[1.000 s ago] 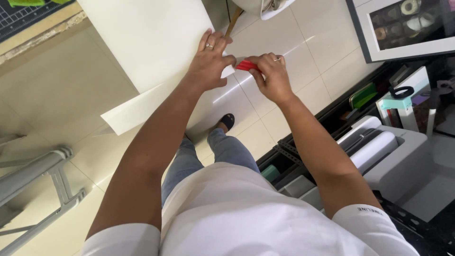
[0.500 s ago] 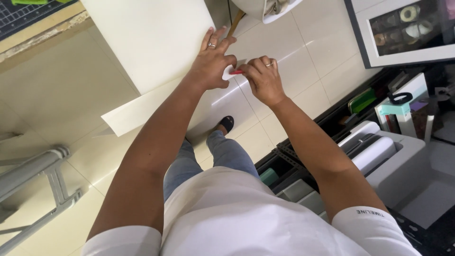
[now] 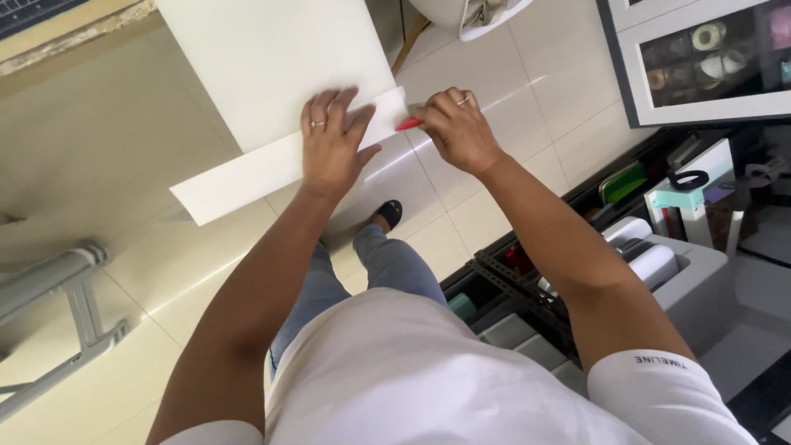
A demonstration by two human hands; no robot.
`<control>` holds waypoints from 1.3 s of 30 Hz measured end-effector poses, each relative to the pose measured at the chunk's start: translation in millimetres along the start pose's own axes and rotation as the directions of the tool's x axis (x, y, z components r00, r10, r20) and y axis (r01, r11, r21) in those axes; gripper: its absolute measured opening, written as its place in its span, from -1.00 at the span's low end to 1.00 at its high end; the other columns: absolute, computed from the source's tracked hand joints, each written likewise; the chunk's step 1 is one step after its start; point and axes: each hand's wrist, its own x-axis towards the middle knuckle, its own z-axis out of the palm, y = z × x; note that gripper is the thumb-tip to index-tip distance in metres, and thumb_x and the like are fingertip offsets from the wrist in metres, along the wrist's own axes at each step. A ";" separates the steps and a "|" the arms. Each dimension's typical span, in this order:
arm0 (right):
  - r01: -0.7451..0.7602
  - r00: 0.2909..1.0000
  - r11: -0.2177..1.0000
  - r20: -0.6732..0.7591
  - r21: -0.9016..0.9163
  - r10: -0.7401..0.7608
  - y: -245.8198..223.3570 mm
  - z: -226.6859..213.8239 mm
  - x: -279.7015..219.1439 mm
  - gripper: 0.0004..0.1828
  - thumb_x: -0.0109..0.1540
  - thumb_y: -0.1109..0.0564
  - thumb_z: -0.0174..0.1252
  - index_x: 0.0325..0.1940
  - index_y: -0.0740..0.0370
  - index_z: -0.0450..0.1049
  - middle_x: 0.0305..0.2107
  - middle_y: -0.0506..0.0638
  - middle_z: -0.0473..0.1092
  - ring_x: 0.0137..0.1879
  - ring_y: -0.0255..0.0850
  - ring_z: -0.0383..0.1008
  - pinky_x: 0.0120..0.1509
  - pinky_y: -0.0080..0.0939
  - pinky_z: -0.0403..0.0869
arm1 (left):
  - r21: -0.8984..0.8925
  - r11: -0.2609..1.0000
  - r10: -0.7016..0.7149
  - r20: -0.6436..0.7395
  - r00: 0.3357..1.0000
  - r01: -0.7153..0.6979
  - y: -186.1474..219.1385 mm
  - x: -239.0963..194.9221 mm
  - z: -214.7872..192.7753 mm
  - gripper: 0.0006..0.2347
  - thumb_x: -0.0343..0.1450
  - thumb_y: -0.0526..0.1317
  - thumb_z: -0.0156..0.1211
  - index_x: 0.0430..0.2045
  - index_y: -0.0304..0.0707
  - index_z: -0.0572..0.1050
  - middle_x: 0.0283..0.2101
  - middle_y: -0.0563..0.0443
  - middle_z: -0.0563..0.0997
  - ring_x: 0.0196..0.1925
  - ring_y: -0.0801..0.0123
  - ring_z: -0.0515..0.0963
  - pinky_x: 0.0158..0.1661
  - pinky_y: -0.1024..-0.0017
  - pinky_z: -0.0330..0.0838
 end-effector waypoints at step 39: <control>0.047 0.761 0.999 0.648 -0.016 -0.026 -50.0 16.8 91.1 -0.69 0.46 0.10 -0.10 0.27 0.00 0.37 -0.06 0.03 0.34 0.13 0.04 0.25 0.24 0.13 0.21 | 0.186 0.971 -0.112 -0.201 0.973 0.150 -21.5 -65.0 -42.3 -0.17 0.30 0.31 0.57 0.35 -0.14 0.31 -0.27 0.31 0.61 -0.14 0.30 0.44 0.01 0.24 0.24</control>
